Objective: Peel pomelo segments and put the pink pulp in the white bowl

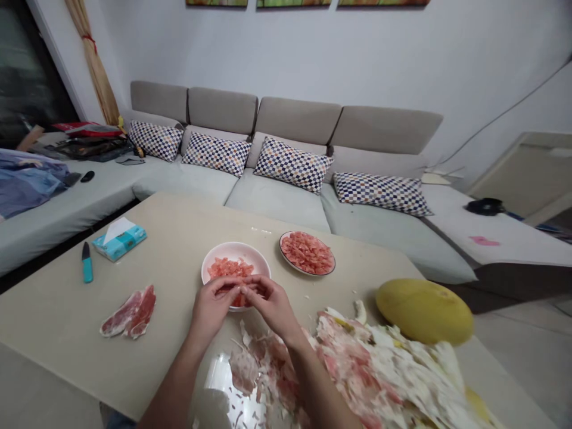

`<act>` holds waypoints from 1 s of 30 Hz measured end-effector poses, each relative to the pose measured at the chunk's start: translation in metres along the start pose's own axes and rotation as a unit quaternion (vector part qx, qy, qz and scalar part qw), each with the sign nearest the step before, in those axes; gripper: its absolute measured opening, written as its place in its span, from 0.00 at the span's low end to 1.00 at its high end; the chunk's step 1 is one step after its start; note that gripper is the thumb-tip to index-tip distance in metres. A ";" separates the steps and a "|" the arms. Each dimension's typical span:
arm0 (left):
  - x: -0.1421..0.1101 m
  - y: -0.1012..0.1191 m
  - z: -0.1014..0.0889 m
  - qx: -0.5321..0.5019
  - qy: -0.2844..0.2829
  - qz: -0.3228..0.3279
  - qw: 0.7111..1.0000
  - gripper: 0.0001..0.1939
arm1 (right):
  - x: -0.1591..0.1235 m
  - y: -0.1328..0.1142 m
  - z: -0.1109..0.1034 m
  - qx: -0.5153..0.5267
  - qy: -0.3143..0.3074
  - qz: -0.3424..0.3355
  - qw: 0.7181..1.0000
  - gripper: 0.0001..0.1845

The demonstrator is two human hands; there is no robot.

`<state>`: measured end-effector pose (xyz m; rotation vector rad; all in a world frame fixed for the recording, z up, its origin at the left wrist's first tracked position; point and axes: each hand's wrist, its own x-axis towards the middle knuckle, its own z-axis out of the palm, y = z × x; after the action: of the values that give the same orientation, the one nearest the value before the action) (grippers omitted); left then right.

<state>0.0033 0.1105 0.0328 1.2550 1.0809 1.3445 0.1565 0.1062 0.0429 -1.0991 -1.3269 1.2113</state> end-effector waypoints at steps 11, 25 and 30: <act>0.003 -0.005 -0.011 0.002 -0.001 -0.002 1.000 0.11 | 0.006 0.004 -0.011 0.027 0.042 0.028 0.998 0.18; 0.009 -0.015 -0.021 0.029 0.075 0.029 0.996 0.10 | 0.004 0.019 -0.012 -0.412 -0.043 -0.151 0.898 0.20; 0.009 -0.015 -0.027 0.041 0.138 0.039 0.989 0.11 | 0.024 0.010 -0.007 -0.513 -0.085 -0.119 0.846 0.18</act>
<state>-0.0230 0.1221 0.0171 1.2035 1.3010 1.5812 0.1610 0.1318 0.0354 -1.4813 -2.2805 0.3407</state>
